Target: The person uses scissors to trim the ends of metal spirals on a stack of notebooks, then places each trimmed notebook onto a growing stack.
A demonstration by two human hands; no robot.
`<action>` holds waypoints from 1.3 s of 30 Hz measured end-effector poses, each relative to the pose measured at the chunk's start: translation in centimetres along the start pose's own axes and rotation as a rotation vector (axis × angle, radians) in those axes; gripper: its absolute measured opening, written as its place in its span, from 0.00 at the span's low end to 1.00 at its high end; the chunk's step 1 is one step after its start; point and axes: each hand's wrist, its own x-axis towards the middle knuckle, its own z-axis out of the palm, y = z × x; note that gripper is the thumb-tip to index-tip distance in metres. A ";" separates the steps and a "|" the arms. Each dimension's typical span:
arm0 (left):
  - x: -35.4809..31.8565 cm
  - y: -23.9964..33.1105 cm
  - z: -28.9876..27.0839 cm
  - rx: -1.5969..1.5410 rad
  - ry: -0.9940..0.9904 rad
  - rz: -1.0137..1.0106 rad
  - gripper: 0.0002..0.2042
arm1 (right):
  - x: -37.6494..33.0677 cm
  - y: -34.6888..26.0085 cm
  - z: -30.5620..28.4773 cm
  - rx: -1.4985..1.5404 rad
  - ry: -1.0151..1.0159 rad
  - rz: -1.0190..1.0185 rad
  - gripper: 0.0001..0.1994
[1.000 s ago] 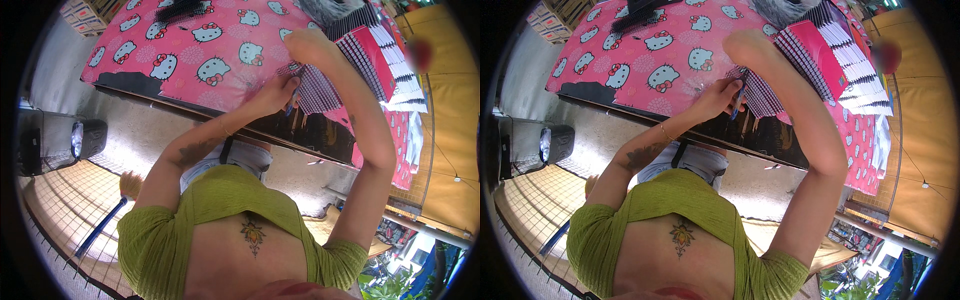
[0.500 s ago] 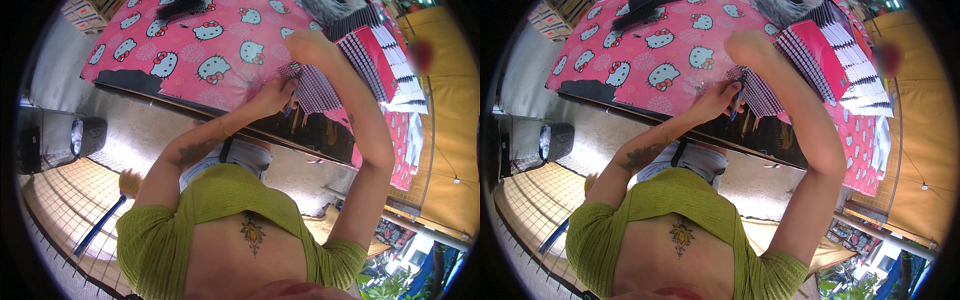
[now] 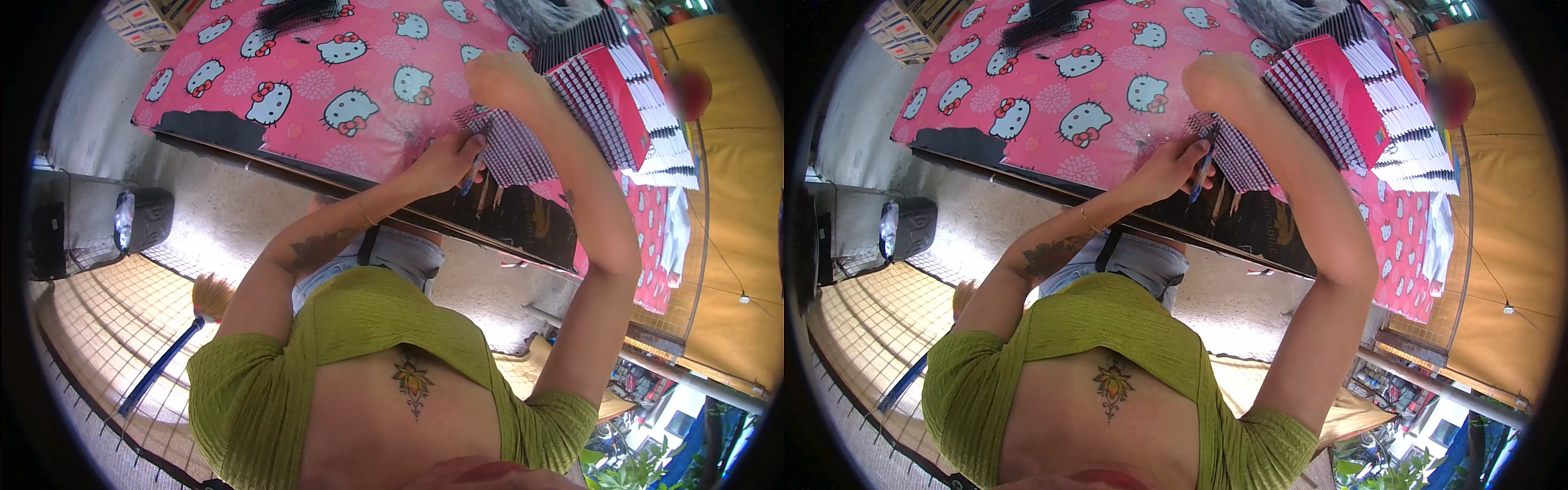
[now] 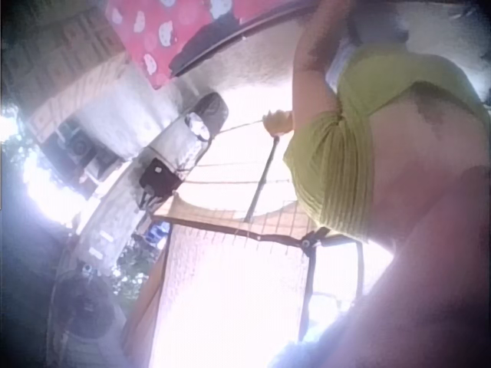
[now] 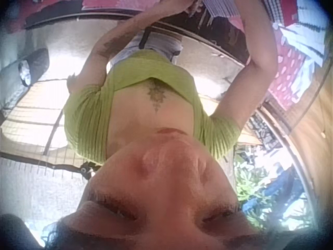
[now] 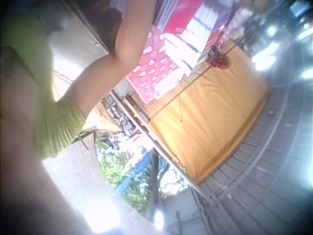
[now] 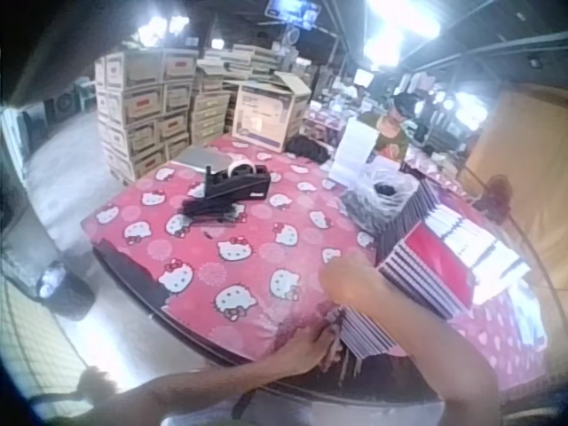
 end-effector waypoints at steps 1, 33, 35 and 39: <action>0.1 0.0 -0.1 0.005 0.006 0.008 0.18 | 0.1 -0.2 -0.1 -0.007 -0.011 0.002 0.07; 1.0 -1.1 -0.5 -0.027 0.055 -0.078 0.17 | 1.1 -0.2 2.0 -0.011 -0.136 -0.037 0.11; 1.3 -1.4 -0.4 -0.029 0.071 -0.064 0.17 | 1.1 -0.3 2.4 -0.020 -0.163 -0.058 0.11; 1.5 -1.3 0.0 0.019 0.095 -0.029 0.19 | 0.8 -0.2 3.0 -0.012 -0.037 -0.065 0.08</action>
